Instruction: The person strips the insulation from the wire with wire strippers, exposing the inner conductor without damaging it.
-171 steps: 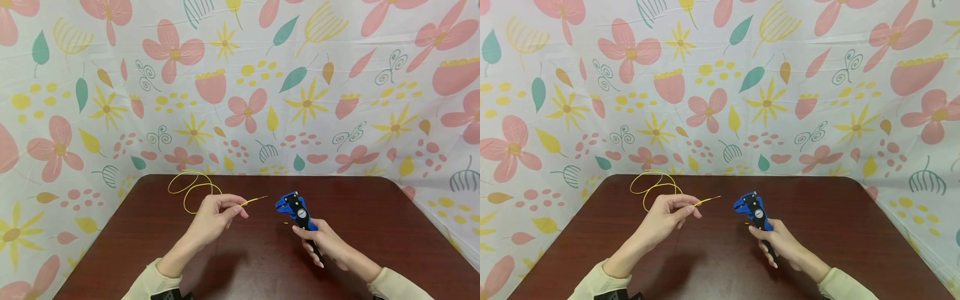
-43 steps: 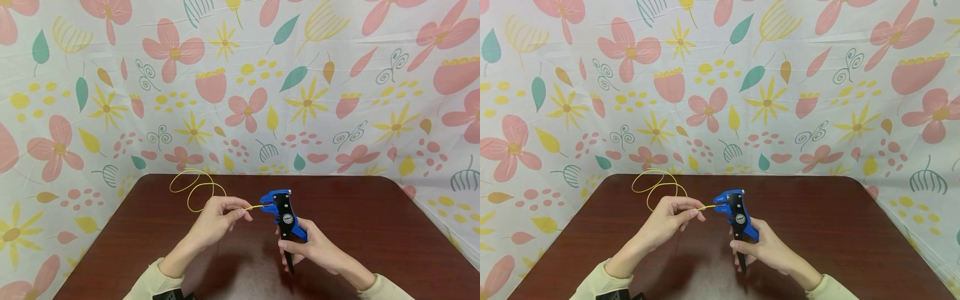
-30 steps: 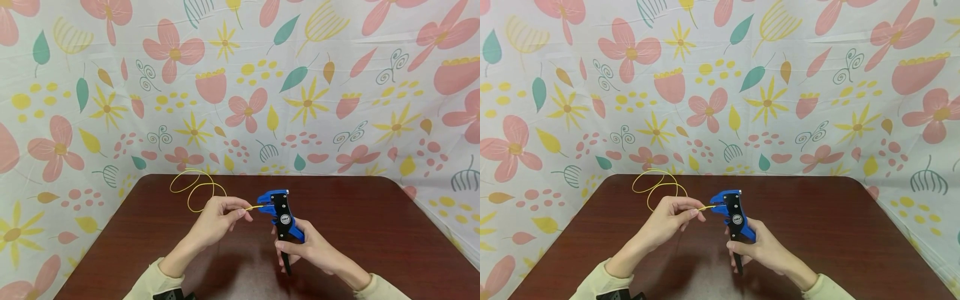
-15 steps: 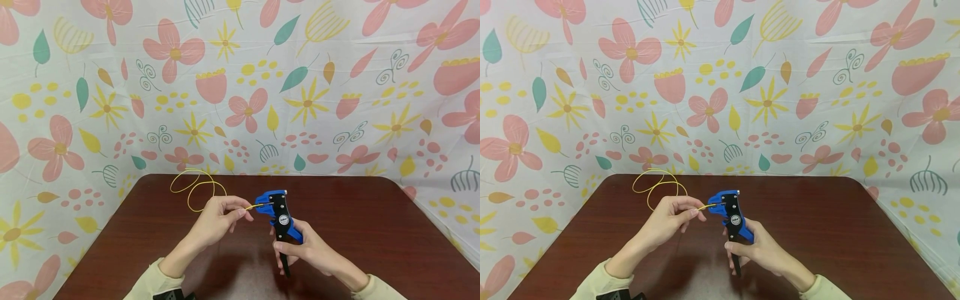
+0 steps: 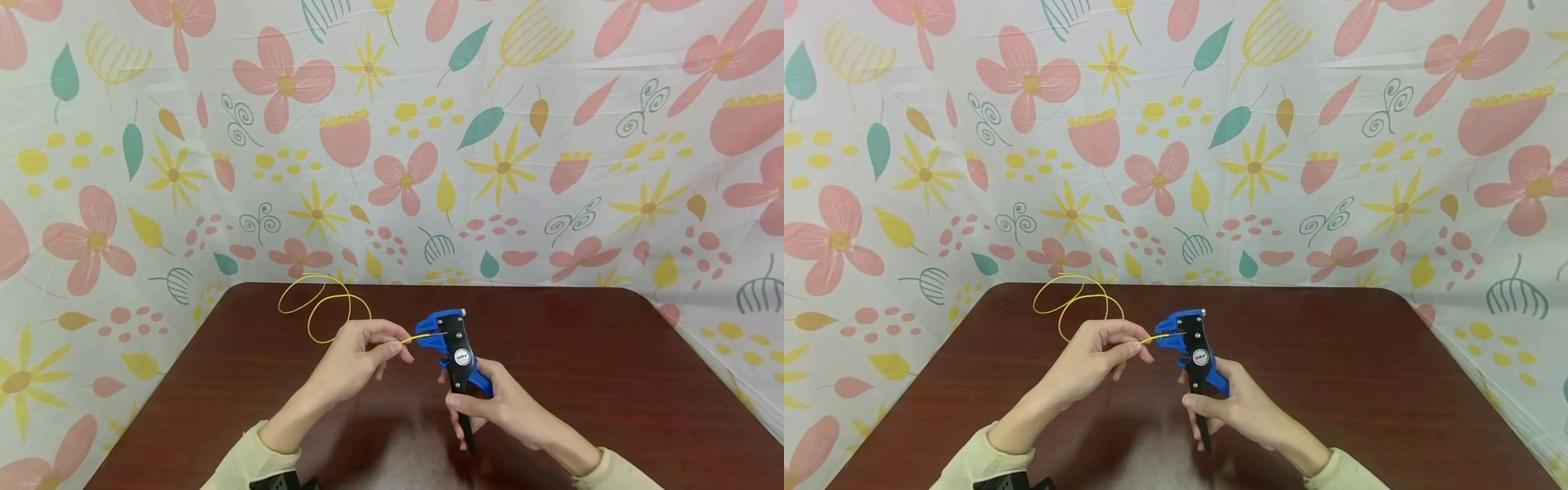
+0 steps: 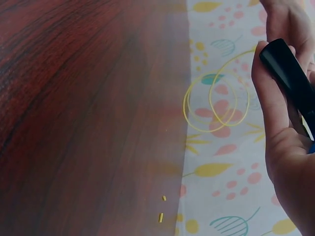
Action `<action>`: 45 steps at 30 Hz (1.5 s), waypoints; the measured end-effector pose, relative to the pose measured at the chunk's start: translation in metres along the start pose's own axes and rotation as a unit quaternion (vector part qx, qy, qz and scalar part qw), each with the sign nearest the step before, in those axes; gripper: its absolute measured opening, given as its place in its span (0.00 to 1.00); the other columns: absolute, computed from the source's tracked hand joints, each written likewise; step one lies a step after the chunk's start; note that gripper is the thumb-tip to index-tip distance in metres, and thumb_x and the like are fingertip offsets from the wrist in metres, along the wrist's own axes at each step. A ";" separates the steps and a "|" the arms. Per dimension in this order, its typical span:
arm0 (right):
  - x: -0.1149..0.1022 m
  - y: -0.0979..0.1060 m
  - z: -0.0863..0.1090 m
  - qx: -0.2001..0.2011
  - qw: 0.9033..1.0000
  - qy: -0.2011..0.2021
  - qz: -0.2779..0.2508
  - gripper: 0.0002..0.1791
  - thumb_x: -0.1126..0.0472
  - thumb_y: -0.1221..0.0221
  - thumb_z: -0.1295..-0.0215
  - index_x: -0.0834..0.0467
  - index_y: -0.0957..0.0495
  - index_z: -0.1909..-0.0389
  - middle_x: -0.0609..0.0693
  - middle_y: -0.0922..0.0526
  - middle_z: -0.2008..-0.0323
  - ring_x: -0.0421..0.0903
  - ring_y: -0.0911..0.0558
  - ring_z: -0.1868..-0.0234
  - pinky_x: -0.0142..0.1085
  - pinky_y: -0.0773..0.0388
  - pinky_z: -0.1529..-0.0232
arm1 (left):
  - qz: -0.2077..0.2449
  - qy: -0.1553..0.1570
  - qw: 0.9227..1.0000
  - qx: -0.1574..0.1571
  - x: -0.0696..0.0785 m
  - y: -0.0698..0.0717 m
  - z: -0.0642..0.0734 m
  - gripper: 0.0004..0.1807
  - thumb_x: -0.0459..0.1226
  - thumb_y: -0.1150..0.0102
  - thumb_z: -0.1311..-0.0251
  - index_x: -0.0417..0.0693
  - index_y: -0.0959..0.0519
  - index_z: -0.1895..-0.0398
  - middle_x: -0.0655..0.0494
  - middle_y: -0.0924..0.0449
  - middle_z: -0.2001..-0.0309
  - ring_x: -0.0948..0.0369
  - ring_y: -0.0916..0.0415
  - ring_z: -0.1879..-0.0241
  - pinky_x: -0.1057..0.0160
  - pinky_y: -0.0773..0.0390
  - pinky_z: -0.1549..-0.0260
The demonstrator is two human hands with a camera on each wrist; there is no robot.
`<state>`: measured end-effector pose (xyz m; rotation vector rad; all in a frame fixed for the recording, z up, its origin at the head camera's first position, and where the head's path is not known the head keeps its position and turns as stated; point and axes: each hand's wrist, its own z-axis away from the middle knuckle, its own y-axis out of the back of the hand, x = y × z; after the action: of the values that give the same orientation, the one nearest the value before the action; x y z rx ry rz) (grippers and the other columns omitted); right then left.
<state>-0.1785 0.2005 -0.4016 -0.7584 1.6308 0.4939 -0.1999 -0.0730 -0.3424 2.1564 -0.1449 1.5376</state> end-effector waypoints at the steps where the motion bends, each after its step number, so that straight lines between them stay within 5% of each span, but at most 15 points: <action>1: 0.000 0.000 0.000 -0.001 1.000 -0.001 0.002 0.14 0.73 0.51 0.20 0.72 0.33 0.39 0.75 0.24 0.66 0.51 0.14 0.70 0.65 0.17 0.72 | 0.000 -0.002 1.000 -0.001 0.000 0.000 0.000 0.09 0.25 0.42 0.28 0.39 0.14 0.55 0.48 0.11 0.67 0.62 0.30 0.83 0.69 0.34 0.83; 9: 0.001 0.000 0.000 -0.005 1.000 0.001 0.007 0.12 0.73 0.51 0.21 0.70 0.31 0.41 0.78 0.26 0.68 0.50 0.14 0.70 0.64 0.16 0.71 | 0.007 -0.004 1.000 -0.002 0.001 -0.001 0.000 0.07 0.25 0.41 0.29 0.37 0.14 0.55 0.41 0.11 0.65 0.61 0.31 0.82 0.69 0.35 0.83; 27: 0.002 0.000 0.000 -0.002 1.000 0.016 0.005 0.08 0.73 0.50 0.21 0.72 0.29 0.47 0.74 0.26 0.70 0.51 0.15 0.73 0.63 0.17 0.74 | 0.000 -0.006 1.000 -0.005 0.000 0.000 -0.001 0.08 0.25 0.42 0.28 0.37 0.14 0.54 0.49 0.11 0.66 0.61 0.31 0.83 0.68 0.37 0.84; 45: 0.000 -0.003 -0.002 0.013 0.999 0.031 0.021 0.07 0.74 0.50 0.21 0.75 0.30 0.50 0.73 0.28 0.73 0.52 0.18 0.77 0.57 0.16 0.79 | 0.012 -0.002 1.000 -0.007 -0.001 -0.001 -0.002 0.08 0.25 0.42 0.28 0.36 0.14 0.54 0.44 0.11 0.66 0.60 0.31 0.83 0.68 0.37 0.85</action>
<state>-0.1778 0.1974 -0.4015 -0.7282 1.7111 0.4817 -0.2016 -0.0715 -0.3427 2.1541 -0.1815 1.5414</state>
